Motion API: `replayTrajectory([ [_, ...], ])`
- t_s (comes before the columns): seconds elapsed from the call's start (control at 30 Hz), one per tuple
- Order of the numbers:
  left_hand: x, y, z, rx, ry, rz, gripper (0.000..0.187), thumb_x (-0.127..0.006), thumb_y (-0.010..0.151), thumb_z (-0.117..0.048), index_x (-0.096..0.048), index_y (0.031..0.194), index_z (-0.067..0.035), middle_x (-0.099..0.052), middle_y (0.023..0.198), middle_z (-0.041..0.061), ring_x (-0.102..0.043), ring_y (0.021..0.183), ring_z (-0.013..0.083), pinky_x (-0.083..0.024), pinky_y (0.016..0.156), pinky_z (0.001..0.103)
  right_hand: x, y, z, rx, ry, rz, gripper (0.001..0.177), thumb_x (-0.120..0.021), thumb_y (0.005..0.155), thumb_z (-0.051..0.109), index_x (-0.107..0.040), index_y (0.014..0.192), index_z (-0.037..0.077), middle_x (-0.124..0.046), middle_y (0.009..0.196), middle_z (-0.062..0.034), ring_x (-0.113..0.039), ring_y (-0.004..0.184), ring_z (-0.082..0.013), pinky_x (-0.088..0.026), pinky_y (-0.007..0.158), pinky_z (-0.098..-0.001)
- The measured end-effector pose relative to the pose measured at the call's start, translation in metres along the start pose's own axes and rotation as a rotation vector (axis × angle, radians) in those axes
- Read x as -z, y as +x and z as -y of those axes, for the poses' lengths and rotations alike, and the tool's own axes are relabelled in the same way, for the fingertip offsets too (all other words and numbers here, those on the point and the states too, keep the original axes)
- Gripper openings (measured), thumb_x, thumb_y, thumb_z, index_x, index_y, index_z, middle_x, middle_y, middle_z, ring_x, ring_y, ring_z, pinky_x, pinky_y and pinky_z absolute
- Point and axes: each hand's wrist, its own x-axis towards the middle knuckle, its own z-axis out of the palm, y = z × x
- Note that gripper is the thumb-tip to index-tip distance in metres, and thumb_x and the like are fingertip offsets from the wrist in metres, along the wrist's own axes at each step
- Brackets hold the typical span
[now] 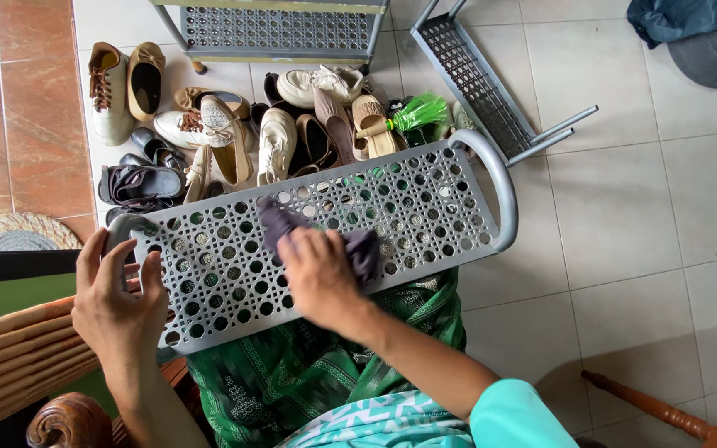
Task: The person cleans a metal shoe rack by first brushing it with a green brush and then wiping it with a purple cloth. The person handles the rack by turning it over to clean both sides and the legs.
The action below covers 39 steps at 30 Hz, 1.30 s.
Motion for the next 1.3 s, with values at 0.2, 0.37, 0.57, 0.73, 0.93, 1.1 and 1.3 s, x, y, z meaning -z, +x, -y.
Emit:
replayTrajectory([
  [0.2,0.002,-0.003,0.000,0.002,-0.073,0.004,0.025,-0.079,0.104,-0.023,-0.073,0.119,-0.003,-0.061,0.151,0.013,-0.076,0.099,0.0214,-0.058,0.084,0.034,0.012,-0.014,-0.029,0.141,0.036,-0.083,0.031,-0.056,0.092,-0.003,-0.064,0.122,-0.001,-0.063,0.118,-0.0173,-0.061,0.114,-0.0309,-0.043,0.107,-0.0470],
  [0.37,0.001,-0.004,0.002,0.027,-0.050,0.020,0.025,-0.079,0.103,-0.022,-0.074,0.119,-0.003,-0.062,0.151,0.013,-0.076,0.096,0.0224,-0.058,0.082,0.035,0.082,-0.032,-0.130,-0.254,-0.230,-0.224,0.026,-0.060,0.093,-0.002,-0.067,0.118,-0.002,-0.063,0.114,-0.0202,-0.061,0.101,-0.0372,-0.050,0.087,-0.0444],
  [0.57,-0.002,-0.006,0.005,0.011,-0.038,0.015,0.025,-0.080,0.105,-0.025,-0.074,0.121,-0.006,-0.063,0.152,0.011,-0.076,0.097,0.0205,-0.058,0.087,0.035,0.118,-0.061,-0.143,-0.217,-0.106,-0.306,0.030,-0.061,0.095,-0.004,-0.067,0.124,-0.005,-0.061,0.128,-0.0219,-0.061,0.117,-0.0393,-0.052,0.101,-0.0479],
  [0.73,-0.005,-0.008,0.011,-0.003,-0.001,0.015,0.026,-0.078,0.102,-0.023,-0.074,0.121,-0.006,-0.063,0.153,0.013,-0.075,0.097,0.0211,-0.058,0.089,0.035,0.152,-0.065,-0.133,-0.213,-0.150,-0.627,0.028,-0.059,0.100,-0.006,-0.069,0.125,-0.001,-0.058,0.130,-0.0207,-0.061,0.121,-0.0379,-0.052,0.104,-0.0436],
  [0.93,0.001,-0.001,-0.003,-0.042,0.001,-0.019,0.024,-0.079,0.103,-0.023,-0.074,0.118,-0.005,-0.063,0.149,0.012,-0.075,0.100,0.0229,-0.058,0.087,0.037,0.175,-0.036,-0.186,-0.366,-0.105,-0.388,0.032,-0.070,0.096,0.009,-0.068,0.126,-0.002,-0.061,0.128,-0.0199,-0.062,0.116,-0.0383,-0.051,0.099,-0.0443],
  [1.1,0.004,0.000,-0.007,-0.031,0.082,-0.005,0.029,-0.081,0.097,-0.025,-0.075,0.118,-0.006,-0.064,0.149,0.011,-0.075,0.092,0.0248,-0.058,0.079,0.038,0.173,-0.006,-0.207,-0.432,-0.208,-0.154,0.028,-0.075,0.089,0.019,-0.079,0.116,0.010,-0.062,0.113,-0.0175,-0.062,0.106,-0.0391,-0.051,0.089,-0.0472],
  [1.3,-0.001,0.001,-0.006,-0.003,0.046,0.007,0.028,-0.081,0.101,-0.029,-0.075,0.117,-0.007,-0.064,0.148,0.008,-0.074,0.092,0.0225,-0.058,0.081,0.037,0.140,0.047,-0.248,-0.393,-0.590,0.298,0.017,-0.074,0.078,0.011,-0.083,0.092,0.013,-0.061,0.121,-0.0185,-0.060,0.110,-0.0386,-0.055,0.085,-0.0482],
])
